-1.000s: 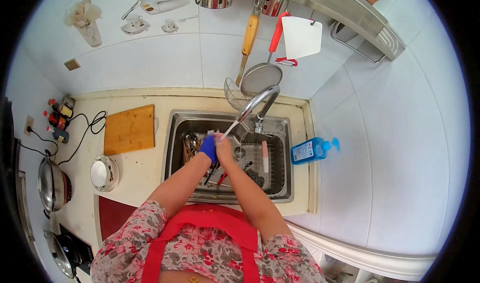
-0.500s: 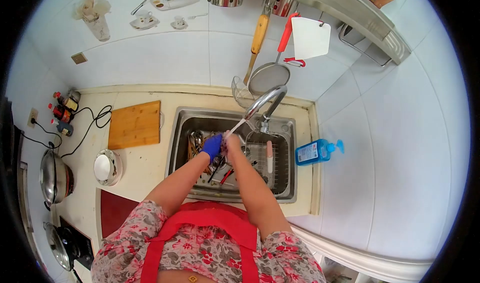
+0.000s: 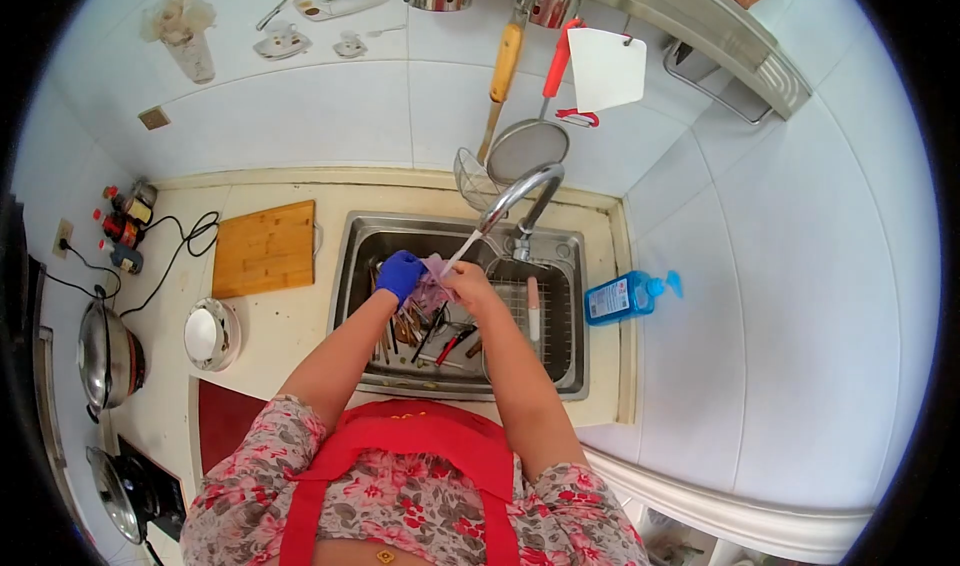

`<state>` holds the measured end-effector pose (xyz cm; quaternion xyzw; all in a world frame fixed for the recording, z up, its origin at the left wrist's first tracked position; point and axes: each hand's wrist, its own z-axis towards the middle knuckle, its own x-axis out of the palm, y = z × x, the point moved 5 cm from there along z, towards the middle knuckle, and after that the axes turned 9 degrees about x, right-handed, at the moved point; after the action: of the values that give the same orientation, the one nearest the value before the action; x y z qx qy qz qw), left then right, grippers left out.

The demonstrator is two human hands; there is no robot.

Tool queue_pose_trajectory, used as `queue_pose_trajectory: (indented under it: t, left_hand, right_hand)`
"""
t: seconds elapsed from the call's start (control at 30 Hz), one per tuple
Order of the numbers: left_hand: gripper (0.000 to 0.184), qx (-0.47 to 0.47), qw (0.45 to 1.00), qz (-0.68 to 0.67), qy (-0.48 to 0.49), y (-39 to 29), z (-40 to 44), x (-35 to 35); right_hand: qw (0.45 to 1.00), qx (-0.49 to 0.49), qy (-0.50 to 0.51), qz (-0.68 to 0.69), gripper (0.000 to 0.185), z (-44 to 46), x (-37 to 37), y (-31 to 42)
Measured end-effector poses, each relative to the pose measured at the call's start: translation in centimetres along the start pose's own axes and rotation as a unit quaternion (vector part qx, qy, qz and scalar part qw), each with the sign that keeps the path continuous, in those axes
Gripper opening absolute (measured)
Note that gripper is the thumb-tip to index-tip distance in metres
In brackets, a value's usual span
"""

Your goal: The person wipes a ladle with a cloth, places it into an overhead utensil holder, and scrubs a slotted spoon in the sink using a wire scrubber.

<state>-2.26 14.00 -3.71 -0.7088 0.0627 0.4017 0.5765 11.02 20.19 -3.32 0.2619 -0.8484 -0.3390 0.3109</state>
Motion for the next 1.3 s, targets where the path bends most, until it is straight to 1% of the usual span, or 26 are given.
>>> queue_pose_trajectory:
  t: [0.03, 0.07, 0.1, 0.13, 0.2, 0.23, 0.3, 0.4, 0.5, 0.63, 0.67, 0.7, 0.73, 0.77, 0.8, 0.83, 0.97, 1.0, 1.03, 1.07, 1.1, 1.13, 1.17, 1.2, 1.23, 1.3]
  left_hand:
    - [0.025, -0.021, 0.999, -0.010, -0.047, 0.6, 0.2, -0.6]
    - [0.025, -0.022, 0.998, -0.009, -0.050, 1.2, 0.5, -1.1]
    - [0.027, -0.029, 0.994, -0.096, -0.049, 1.8, 0.7, -1.4]
    - [0.030, -0.034, 0.982, -0.182, -0.047, 2.1, 0.8, -1.5]
    - [0.032, -0.039, 0.993, -0.104, -0.037, 0.3, -0.1, -3.3]
    - [0.034, -0.044, 0.998, -0.026, -0.027, -1.2, -0.8, -4.7]
    - [0.035, -0.055, 0.998, 0.005, 0.004, -2.0, -1.5, -5.5]
    - [0.038, -0.060, 0.996, 0.036, 0.047, -0.2, -1.3, -4.6]
    - [0.034, -0.056, 0.997, 0.035, 0.036, 1.2, -1.1, -3.2]
    - [0.029, -0.055, 0.996, -0.052, 0.036, 2.8, -1.3, -1.2]
    - [0.029, -0.055, 0.997, -0.052, 0.036, 3.2, -1.0, -0.6]
    - [0.026, -0.210, 0.900, -0.346, 0.159, 3.5, -1.6, 1.8]
    - [0.024, -0.265, 0.802, -0.491, 0.214, 2.7, -2.0, 3.3]
    - [0.024, -0.337, 0.682, -0.593, 0.263, 1.8, -2.6, 4.6]
    - [0.023, -0.277, 0.650, -0.652, 0.273, 0.3, -2.3, 5.2]
    - [0.023, -0.216, 0.613, -0.706, 0.282, -1.2, -2.2, 5.2]
    - [0.025, -0.353, 0.665, -0.625, 0.205, 1.9, -1.3, 9.3]
    - [0.025, -0.353, 0.666, -0.623, 0.209, 1.8, -1.4, 9.5]
    - [0.026, -0.359, 0.623, -0.664, 0.206, 1.1, -1.7, 9.4]
    - [0.027, -0.364, 0.578, -0.702, 0.201, 0.5, -1.8, 9.1]
    - [0.027, -0.408, 0.564, -0.709, 0.113, -2.3, -2.4, 7.4]
    - [0.027, -0.408, 0.564, -0.709, 0.114, -1.6, -2.0, 8.0]
    - [0.029, -0.244, 0.481, -0.793, 0.285, -2.5, -1.3, 8.9]
    - [0.034, -0.062, 0.363, -0.821, 0.437, -3.8, -1.5, 8.3]
    - [0.034, -0.063, 0.364, -0.821, 0.436, -4.2, -1.6, 7.9]
    - [0.041, -0.255, 0.481, -0.787, 0.291, -2.3, -1.4, 8.4]
  right_hand:
    - [1.000, 0.000, 0.001, -0.001, 0.023, -0.3, 0.0, 0.2]
    - [0.993, -0.012, -0.080, -0.085, 0.021, -0.8, -0.8, 0.7]
    - [0.973, -0.024, -0.161, -0.166, 0.019, -1.4, -1.4, 1.2]
    - [0.973, -0.024, -0.160, -0.164, 0.019, -1.7, -1.3, 1.5]
    - [0.888, -0.105, -0.265, -0.360, 0.020, -2.7, -1.7, 3.5]
    - [0.888, -0.105, -0.265, -0.361, 0.020, -2.4, -2.0, 3.7]
    - [0.960, -0.100, -0.199, -0.170, 0.019, -1.5, -2.5, 3.3]
    - [0.983, -0.095, -0.156, -0.013, 0.018, -1.7, -2.1, 2.8]
    - [0.953, -0.139, -0.211, -0.168, 0.018, -2.5, -1.5, 3.4]
    - [0.955, -0.162, -0.217, -0.118, 0.017, -3.3, -0.3, 4.3]
    - [0.971, -0.171, -0.152, -0.066, 0.016, -3.4, 0.9, 4.1]
    - [0.980, -0.179, -0.086, -0.013, 0.015, -3.4, 2.0, 4.0]
    - [0.980, -0.180, -0.087, -0.012, 0.015, -3.1, 2.0, 3.5]
    - [0.987, -0.158, 0.008, -0.015, 0.014, -2.5, 2.8, 2.7]
    - [0.985, -0.136, 0.103, -0.018, 0.013, -2.7, 3.6, 2.1]
    - [0.991, -0.066, 0.118, -0.005, 0.013, -2.9, 3.4, 1.2]
    - [0.985, -0.061, 0.120, 0.111, 0.017, -5.1, 0.7, 1.6]
    - [0.991, -0.051, 0.049, 0.115, 0.018, -5.1, -1.4, 1.7]
    - [0.992, -0.041, -0.023, 0.120, 0.019, -5.0, -3.7, 1.7]
    - [0.986, -0.059, -0.153, -0.030, 0.020, -4.7, -6.6, 1.7]
    - [0.941, -0.074, -0.276, -0.179, 0.021, -3.9, -10.0, 1.5]
    - [0.891, -0.101, -0.365, -0.251, 0.021, -2.7, -13.5, 1.3]
    - [0.826, -0.126, -0.446, -0.320, 0.021, -2.1, -16.3, 1.5]
    - [0.827, -0.127, -0.446, -0.319, 0.021, -1.7, -18.1, 2.1]
    - [0.871, -0.092, -0.379, -0.298, 0.019, -0.7, -19.3, 2.7]
    - [0.910, -0.055, -0.306, -0.272, 0.018, 1.0, -20.5, 3.1]
